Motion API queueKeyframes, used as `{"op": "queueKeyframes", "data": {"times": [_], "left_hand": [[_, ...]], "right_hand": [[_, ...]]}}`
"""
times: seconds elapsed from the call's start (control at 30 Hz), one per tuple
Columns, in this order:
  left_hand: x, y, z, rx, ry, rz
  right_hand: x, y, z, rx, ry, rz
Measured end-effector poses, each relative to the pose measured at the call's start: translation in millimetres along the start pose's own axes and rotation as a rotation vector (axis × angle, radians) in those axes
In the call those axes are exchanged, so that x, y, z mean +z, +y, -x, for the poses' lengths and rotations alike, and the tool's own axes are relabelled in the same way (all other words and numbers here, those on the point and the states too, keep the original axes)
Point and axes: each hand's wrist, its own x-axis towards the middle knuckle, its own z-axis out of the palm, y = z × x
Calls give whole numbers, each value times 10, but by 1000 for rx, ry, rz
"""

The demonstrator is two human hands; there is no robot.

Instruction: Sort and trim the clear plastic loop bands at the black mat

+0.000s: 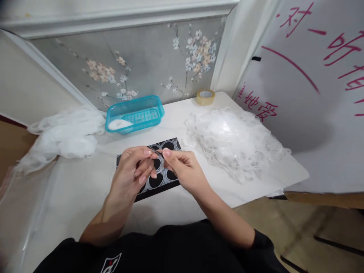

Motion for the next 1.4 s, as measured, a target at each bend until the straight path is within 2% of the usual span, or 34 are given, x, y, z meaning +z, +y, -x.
{"op": "queueKeyframes", "data": {"times": [0.23,0.4,0.57,0.7,0.8,0.9,1.07,1.4], "left_hand": [[-9,6,-39,-28,-15,46],[-11,39,-66,-51,-13,112],[-121,162,-118,-69,51,369],[-334,334,-134,-35,84,630],[-496,445,-101,17,57,687],[-598,514,-38,54,-5,640],[-609,542,18,-47,-188,391],[-614,472,-25,-18,-216,185]], "right_hand": [[24,1,-18,-22,50,16],[44,24,-98,77,19,-224],[155,-70,-313,190,-101,-470],[337,-202,-552,336,-274,-713],[462,-247,-695,387,-367,-853],[536,-211,-782,397,-399,-925],[544,-99,-850,466,-425,-952],[530,-152,-807,515,-416,-835]]}}
